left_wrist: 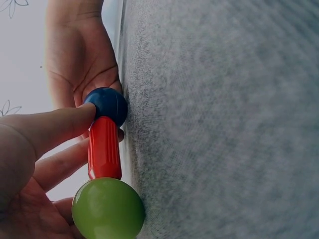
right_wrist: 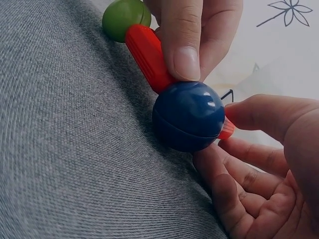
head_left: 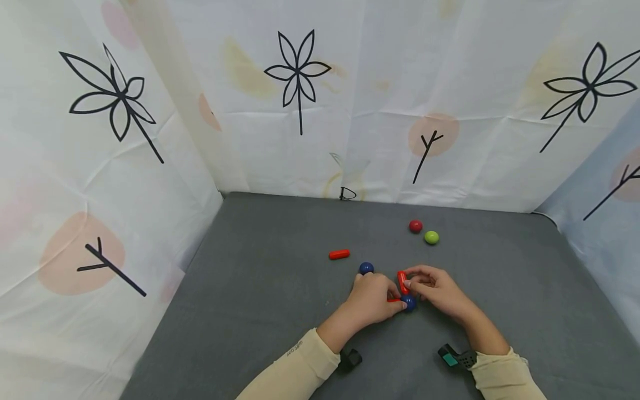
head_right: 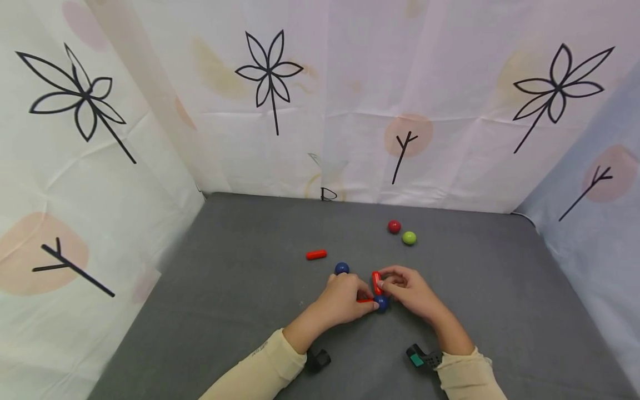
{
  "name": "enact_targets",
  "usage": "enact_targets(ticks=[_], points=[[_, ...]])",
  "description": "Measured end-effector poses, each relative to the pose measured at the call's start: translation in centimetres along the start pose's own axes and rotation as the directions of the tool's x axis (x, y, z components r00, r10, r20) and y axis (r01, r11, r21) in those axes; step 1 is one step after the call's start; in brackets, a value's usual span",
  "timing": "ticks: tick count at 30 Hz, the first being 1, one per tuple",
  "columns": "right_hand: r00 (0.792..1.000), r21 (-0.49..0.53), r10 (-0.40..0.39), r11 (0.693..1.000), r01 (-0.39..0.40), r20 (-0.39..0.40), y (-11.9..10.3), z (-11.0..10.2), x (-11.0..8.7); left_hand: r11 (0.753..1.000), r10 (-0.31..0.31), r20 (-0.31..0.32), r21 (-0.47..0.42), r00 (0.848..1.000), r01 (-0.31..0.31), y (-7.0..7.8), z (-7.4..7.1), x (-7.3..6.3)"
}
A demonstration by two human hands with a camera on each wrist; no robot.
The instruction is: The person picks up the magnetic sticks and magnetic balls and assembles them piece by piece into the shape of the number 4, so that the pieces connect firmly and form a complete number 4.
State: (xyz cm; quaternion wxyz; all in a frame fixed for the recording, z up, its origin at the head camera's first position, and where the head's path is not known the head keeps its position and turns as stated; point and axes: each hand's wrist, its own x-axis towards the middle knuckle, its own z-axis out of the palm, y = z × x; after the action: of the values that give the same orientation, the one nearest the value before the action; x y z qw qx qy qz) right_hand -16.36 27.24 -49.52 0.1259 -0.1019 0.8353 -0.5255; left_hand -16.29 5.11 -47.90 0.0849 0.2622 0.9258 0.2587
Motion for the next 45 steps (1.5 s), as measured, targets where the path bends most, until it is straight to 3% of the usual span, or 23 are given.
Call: enact_targets(ticks=[18, 26, 32, 37, 41, 45], points=[[1.0, -0.004, -0.002, 1.0, 0.002, -0.028, -0.1, 0.1, 0.0, 1.0, -0.031, 0.012, 0.001, 0.999, 0.031, 0.0, -0.1, 0.0], [0.992, -0.037, -0.02, 0.999, 0.015, -0.126, -0.6, -0.9, 0.4, 0.999, -0.048, 0.024, -0.002, 0.999, 0.048, 0.0, -0.1, 0.0], [0.96, -0.169, -0.094, 0.984, 0.05, -0.264, -1.2, -2.3, 0.8, 0.998, -0.056, 0.029, -0.012, 0.998, 0.057, 0.1, -0.3, 0.0], [0.912, -0.263, -0.111, 0.965, 0.003, -0.394, -1.4, -3.6, 1.2, 0.998, -0.065, 0.037, -0.006, 0.997, 0.066, 0.2, -0.4, -0.1], [0.873, -0.277, -0.111, 0.961, -0.028, -0.475, -1.4, -4.6, 1.7, 0.998, -0.069, 0.036, -0.011, 0.997, 0.07, 0.2, -0.4, -0.1], [0.859, -0.264, -0.063, 0.961, -0.085, -0.508, -1.1, -5.3, 2.4, 0.998, -0.062, 0.024, -0.021, 0.998, 0.063, 0.1, -0.4, -0.3]])
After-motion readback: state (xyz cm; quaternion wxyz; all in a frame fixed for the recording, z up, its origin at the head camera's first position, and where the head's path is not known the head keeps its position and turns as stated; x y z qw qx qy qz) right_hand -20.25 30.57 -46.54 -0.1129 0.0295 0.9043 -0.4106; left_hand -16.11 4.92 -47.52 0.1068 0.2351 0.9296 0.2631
